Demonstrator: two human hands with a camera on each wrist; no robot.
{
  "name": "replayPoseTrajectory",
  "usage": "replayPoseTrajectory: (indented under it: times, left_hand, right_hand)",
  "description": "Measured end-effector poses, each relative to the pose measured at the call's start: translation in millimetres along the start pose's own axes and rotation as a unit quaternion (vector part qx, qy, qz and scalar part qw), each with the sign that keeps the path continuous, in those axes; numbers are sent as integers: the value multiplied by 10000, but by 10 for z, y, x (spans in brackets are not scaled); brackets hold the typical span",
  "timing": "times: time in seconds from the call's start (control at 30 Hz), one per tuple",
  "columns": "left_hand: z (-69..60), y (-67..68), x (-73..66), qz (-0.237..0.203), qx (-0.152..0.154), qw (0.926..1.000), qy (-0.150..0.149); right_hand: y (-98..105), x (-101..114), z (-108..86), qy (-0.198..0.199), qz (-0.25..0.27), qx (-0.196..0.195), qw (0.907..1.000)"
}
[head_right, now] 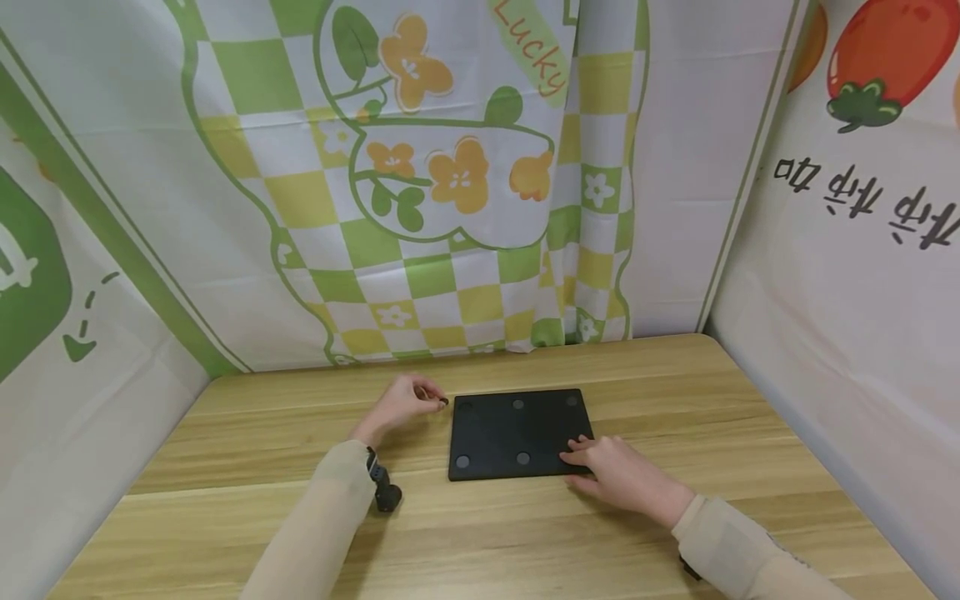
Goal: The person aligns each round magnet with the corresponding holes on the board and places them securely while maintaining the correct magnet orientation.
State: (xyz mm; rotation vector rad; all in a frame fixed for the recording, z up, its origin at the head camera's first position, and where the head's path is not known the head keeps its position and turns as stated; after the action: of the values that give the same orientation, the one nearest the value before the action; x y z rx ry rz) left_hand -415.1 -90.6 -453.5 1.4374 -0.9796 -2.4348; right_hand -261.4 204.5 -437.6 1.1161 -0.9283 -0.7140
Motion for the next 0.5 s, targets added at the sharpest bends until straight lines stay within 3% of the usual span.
replayPoseTrajectory:
  times: [0.5]
  left_hand:
    - [76, -91, -72, 170, 135, 9995, -226]
  right_hand:
    - [-23, -20, 6, -89, -32, 69, 9999]
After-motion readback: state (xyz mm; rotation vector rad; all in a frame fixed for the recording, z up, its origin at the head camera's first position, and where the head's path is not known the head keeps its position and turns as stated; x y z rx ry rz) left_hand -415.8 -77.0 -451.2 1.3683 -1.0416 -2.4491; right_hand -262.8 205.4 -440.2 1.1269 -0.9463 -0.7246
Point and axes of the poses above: each hand's wrist, its own z-axis towards the middle knuckle, its own y-axis out of the back of the hand, x = y × z, the point moved 6 cm from there along z, towards the middle knuckle, and after that the axes turned 15 degrees about -y, right-handed, at the moved point
